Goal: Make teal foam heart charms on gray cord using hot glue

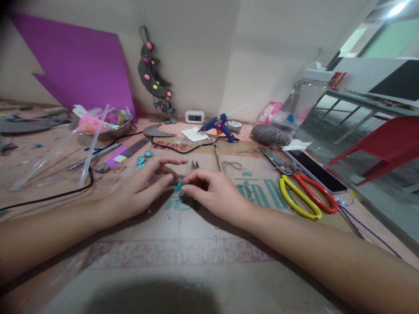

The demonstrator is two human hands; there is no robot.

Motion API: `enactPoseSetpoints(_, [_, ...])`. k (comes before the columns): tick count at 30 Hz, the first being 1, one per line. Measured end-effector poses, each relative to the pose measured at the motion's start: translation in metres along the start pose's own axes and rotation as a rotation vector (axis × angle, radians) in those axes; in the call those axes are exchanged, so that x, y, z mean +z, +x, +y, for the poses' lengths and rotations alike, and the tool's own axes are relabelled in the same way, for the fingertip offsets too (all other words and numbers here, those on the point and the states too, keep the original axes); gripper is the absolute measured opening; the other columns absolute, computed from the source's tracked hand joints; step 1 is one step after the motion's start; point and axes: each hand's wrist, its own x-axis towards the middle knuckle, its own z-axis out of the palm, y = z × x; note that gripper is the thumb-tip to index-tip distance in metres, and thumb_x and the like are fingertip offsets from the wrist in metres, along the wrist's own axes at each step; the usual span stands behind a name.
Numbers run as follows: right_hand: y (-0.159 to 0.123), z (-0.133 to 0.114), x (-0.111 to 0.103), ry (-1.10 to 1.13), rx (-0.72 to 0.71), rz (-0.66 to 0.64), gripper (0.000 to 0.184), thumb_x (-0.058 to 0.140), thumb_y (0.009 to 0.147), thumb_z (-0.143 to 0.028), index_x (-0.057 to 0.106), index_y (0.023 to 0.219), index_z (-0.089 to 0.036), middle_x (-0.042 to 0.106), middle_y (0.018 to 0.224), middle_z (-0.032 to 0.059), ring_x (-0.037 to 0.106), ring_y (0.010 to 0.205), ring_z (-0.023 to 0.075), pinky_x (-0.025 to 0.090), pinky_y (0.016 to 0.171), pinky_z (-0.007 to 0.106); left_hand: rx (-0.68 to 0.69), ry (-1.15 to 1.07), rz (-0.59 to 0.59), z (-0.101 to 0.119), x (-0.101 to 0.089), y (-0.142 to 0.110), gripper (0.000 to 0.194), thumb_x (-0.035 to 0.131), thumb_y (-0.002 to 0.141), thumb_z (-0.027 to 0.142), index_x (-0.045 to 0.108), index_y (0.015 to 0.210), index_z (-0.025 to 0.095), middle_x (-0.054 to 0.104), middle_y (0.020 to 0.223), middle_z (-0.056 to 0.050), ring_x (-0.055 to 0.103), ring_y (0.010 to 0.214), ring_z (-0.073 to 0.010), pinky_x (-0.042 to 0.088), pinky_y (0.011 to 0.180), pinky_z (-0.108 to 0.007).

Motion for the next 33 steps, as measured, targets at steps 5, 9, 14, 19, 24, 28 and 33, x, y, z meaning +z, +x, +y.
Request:
enactPoseSetpoints(5, [0.000, -0.001, -0.001, -0.044, -0.035, -0.010, 0.012, 0.065, 0.084, -0.030, 0.068, 0.082, -0.018, 0.068, 0.076, 0.0000, 0.058, 0.067, 0.0120, 0.044, 0.065, 0.026, 0.020, -0.138, -0.119, -0.007, 0.004, -0.001, 0.040, 0.051, 0.095, 0.021, 0.043, 0.134, 0.022, 0.057, 0.133, -0.010, 0.060, 0.116, -0.0184, 0.051, 0.097, -0.036])
enactPoseSetpoints(9, [-0.001, -0.002, -0.001, -0.062, -0.043, -0.007, 0.012, 0.066, 0.083, -0.031, 0.068, 0.081, -0.019, 0.068, 0.074, -0.0004, 0.058, 0.068, 0.0125, 0.044, 0.065, 0.026, -0.007, -0.093, -0.129, -0.006, 0.003, 0.001, 0.033, 0.051, 0.094, 0.023, 0.051, 0.127, 0.021, 0.066, 0.121, -0.008, 0.064, 0.108, -0.0186, 0.053, 0.093, -0.035])
enactPoseSetpoints(14, [-0.001, -0.002, -0.001, -0.057, -0.025, -0.009, 0.012, 0.066, 0.084, -0.030, 0.068, 0.080, -0.019, 0.068, 0.073, -0.0008, 0.058, 0.065, 0.0117, 0.044, 0.063, 0.026, 0.002, 0.036, -0.130, -0.002, 0.000, 0.005, 0.022, 0.053, 0.093, 0.025, 0.062, 0.112, 0.021, 0.072, 0.105, -0.004, 0.066, 0.095, -0.0163, 0.053, 0.084, -0.030])
enactPoseSetpoints(19, [-0.001, -0.002, -0.001, -0.042, -0.034, 0.004, 0.012, 0.066, 0.084, -0.030, 0.068, 0.083, -0.018, 0.068, 0.073, -0.0003, 0.057, 0.062, 0.0111, 0.045, 0.061, 0.025, 0.052, 0.098, -0.148, -0.001, -0.001, 0.006, 0.018, 0.053, 0.092, 0.025, 0.068, 0.100, 0.022, 0.072, 0.097, -0.003, 0.066, 0.090, -0.0163, 0.051, 0.082, -0.029])
enactPoseSetpoints(24, [-0.001, -0.003, -0.001, -0.037, -0.042, 0.014, 0.013, 0.067, 0.083, -0.030, 0.068, 0.082, -0.018, 0.067, 0.072, -0.0006, 0.057, 0.061, 0.0107, 0.045, 0.060, 0.025, 0.068, 0.077, -0.139, -0.001, -0.002, 0.007, 0.015, 0.056, 0.091, 0.029, 0.067, 0.086, 0.019, 0.069, 0.089, -0.002, 0.064, 0.085, -0.0155, 0.051, 0.078, -0.029])
enactPoseSetpoints(28, [-0.002, -0.003, -0.001, -0.055, -0.036, 0.016, 0.014, 0.067, 0.083, -0.032, 0.068, 0.082, -0.018, 0.068, 0.073, -0.0003, 0.058, 0.065, 0.0118, 0.045, 0.063, 0.026, -0.015, 0.017, -0.063, 0.002, -0.003, 0.006, 0.011, 0.053, 0.090, 0.023, 0.062, 0.085, 0.020, 0.069, 0.094, -0.003, 0.064, 0.091, -0.0177, 0.051, 0.084, -0.033])
enactPoseSetpoints(33, [-0.001, -0.001, -0.002, -0.084, -0.037, 0.034, 0.014, 0.066, 0.083, -0.031, 0.068, 0.082, -0.018, 0.068, 0.073, 0.0003, 0.057, 0.065, 0.0119, 0.045, 0.062, 0.025, -0.005, -0.044, -0.041, 0.008, -0.005, 0.002, 0.017, 0.051, 0.091, 0.024, 0.054, 0.075, 0.019, 0.069, 0.097, -0.003, 0.064, 0.091, -0.0170, 0.050, 0.084, -0.031])
